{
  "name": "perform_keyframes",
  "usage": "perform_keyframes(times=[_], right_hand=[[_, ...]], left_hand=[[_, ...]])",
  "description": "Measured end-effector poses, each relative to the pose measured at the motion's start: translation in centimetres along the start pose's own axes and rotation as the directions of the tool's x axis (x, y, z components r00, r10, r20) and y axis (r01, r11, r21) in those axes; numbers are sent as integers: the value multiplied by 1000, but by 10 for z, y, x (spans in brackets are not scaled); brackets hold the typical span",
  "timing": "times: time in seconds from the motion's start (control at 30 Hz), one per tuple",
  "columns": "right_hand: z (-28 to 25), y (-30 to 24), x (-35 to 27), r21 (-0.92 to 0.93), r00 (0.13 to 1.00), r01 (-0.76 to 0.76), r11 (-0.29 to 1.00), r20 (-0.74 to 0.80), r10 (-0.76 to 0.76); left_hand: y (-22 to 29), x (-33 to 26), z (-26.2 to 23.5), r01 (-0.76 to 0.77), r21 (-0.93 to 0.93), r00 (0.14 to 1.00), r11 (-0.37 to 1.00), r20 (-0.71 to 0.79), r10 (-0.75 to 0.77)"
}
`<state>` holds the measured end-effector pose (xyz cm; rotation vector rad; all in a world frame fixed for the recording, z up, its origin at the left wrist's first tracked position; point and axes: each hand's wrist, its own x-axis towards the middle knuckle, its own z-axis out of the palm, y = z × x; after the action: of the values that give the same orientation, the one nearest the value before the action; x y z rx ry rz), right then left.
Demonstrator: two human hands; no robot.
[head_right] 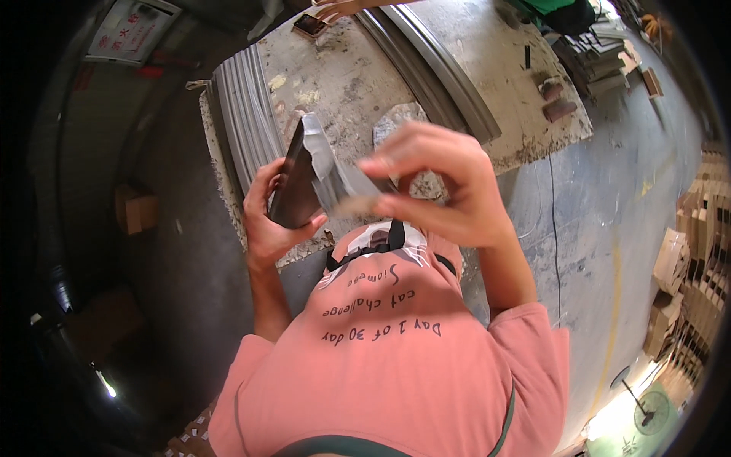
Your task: Sanding the edges and surfaces of decorative wood mouldings using a sanding block.
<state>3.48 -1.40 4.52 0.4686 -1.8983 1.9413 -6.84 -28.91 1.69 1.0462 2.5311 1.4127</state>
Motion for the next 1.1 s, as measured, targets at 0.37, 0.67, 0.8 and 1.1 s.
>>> perform_keyframes(times=[0.37,0.67,0.8,1.1], right_hand=[[5,11,-5,317,969,11,949,-237,68],[4,26,-16,290,943,-108,951,-273,190],[6,29,-13,286,934,-105,953,-300,193],[-2,29,-11,211,977,-145,967,-126,174]], left_hand=[[0,2,-1,18,-1,998,1000,63,-18],[8,8,0,35,-17,997,999,72,-34],[4,11,1,34,-14,995,999,91,-33],[1,14,-1,42,-60,996,997,87,-37]])
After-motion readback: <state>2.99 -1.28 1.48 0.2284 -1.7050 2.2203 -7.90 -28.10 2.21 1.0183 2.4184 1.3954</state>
